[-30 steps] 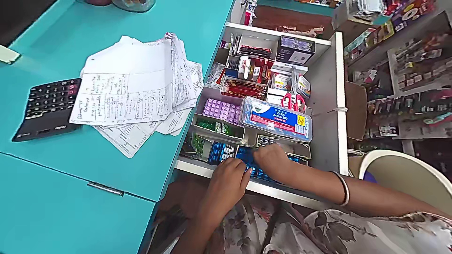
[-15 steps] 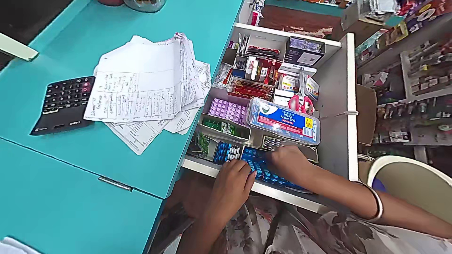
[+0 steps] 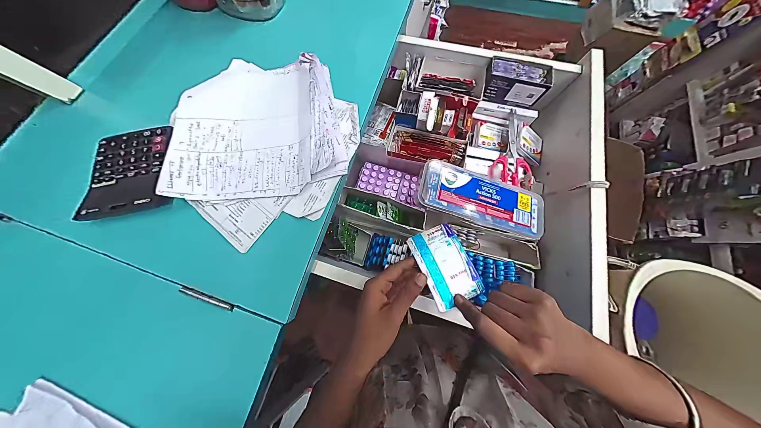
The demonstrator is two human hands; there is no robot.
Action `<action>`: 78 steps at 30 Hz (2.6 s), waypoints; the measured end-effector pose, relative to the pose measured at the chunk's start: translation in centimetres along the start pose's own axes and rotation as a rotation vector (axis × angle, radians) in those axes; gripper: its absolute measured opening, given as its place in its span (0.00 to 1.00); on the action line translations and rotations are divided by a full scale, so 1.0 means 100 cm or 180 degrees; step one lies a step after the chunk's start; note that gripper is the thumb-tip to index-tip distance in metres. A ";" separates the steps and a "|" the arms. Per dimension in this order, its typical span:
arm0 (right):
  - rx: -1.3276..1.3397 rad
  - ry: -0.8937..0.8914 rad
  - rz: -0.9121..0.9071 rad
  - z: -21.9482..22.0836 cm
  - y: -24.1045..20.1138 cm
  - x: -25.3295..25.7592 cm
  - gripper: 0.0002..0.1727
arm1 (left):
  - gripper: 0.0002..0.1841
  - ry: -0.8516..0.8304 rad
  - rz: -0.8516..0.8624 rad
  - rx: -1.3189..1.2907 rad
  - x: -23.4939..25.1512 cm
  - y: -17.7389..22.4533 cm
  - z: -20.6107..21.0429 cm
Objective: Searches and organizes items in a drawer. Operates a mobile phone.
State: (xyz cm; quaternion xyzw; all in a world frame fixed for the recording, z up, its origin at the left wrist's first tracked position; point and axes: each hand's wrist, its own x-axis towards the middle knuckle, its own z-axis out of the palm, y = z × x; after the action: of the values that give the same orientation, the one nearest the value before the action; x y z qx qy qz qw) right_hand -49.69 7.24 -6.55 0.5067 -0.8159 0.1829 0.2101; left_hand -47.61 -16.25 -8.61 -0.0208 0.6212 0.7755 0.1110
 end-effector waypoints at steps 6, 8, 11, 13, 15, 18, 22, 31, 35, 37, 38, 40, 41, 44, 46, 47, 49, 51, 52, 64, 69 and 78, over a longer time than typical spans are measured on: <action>-0.0038 0.0027 -0.0071 -0.002 -0.006 0.004 0.13 | 0.17 0.0023 -0.0121 -0.0449 -0.002 0.003 0.001; -0.0023 0.0044 -0.0090 -0.002 -0.007 0.004 0.14 | 0.17 0.0031 -0.0202 -0.0571 -0.004 0.003 0.001; 0.0145 0.0178 0.0173 -0.002 -0.005 -0.001 0.12 | 0.16 0.0049 -0.0179 -0.0429 -0.006 0.005 -0.001; 0.0526 0.0330 0.0939 -0.007 0.003 -0.007 0.11 | 0.16 0.0159 0.0158 0.0294 -0.007 0.003 -0.006; 0.1140 0.0246 0.1866 -0.017 0.016 -0.010 0.12 | 0.16 0.0461 0.0575 0.1326 -0.008 -0.005 -0.018; 0.1818 -0.0162 0.2728 -0.017 0.033 -0.017 0.11 | 0.15 0.0735 0.0931 0.2235 -0.010 -0.017 -0.037; 0.1864 -0.0916 0.2872 0.003 0.040 -0.016 0.13 | 0.15 0.0781 0.1039 0.2674 -0.015 -0.024 -0.044; 0.1873 -0.2575 0.2678 0.010 0.067 0.041 0.13 | 0.15 0.0394 0.1271 0.3640 -0.006 -0.024 -0.043; 0.1933 -0.3039 0.2716 0.007 0.074 0.057 0.13 | 0.16 0.0394 0.1177 0.3858 -0.002 -0.023 -0.053; 0.1956 -0.3105 0.2698 -0.001 0.081 0.064 0.12 | 0.16 0.0422 0.1059 0.3932 -0.001 -0.019 -0.059; 0.1951 -0.3232 0.2683 -0.004 0.082 0.068 0.11 | 0.16 0.0467 0.1027 0.3966 0.000 -0.018 -0.061; 0.1887 -0.3580 0.2610 0.001 0.081 0.075 0.12 | 0.16 0.0556 0.0928 0.4073 0.003 -0.017 -0.066; 0.1842 -0.3754 0.2569 0.007 0.078 0.080 0.13 | 0.16 0.0587 0.0839 0.4130 0.006 -0.017 -0.067; 0.1674 -0.4111 0.2474 0.024 0.074 0.093 0.16 | 0.17 0.0447 0.0291 0.4266 0.019 -0.010 -0.062; 0.1559 -0.4206 0.2502 0.025 0.075 0.106 0.17 | 0.20 0.0149 -0.0367 0.4256 0.035 0.002 -0.055; 0.1496 -0.4183 0.2523 0.023 0.077 0.112 0.17 | 0.23 -0.0022 -0.0732 0.4235 0.044 0.009 -0.052; 0.1407 -0.4109 0.2490 0.020 0.083 0.119 0.17 | 0.28 -0.0280 -0.1306 0.4211 0.062 0.017 -0.045; 0.1383 -0.4209 0.2389 0.023 0.085 0.122 0.17 | 0.30 -0.0431 -0.1698 0.4277 0.075 0.020 -0.039; 0.1429 -0.4268 0.2368 0.029 0.084 0.122 0.17 | 0.30 -0.0446 -0.1802 0.4314 0.079 0.019 -0.038; 0.0413 -0.3781 0.2299 0.013 0.055 0.112 0.17 | 0.23 -0.0353 -0.1087 0.4199 0.074 0.013 -0.035; 0.0631 -0.3352 0.2328 0.007 0.054 0.089 0.24 | 0.20 -0.0857 -0.1098 0.4422 0.073 0.009 -0.018; 0.0767 -0.2390 0.2427 -0.001 0.059 0.049 0.22 | 0.19 -0.0691 -0.1594 0.4579 0.082 0.011 -0.008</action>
State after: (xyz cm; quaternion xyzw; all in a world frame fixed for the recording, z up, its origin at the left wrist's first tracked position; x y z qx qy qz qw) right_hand -56.96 6.06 -4.37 0.2261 -0.9339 0.1448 -0.2361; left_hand -55.88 -16.01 -9.16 -0.0073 0.9350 0.1300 0.3299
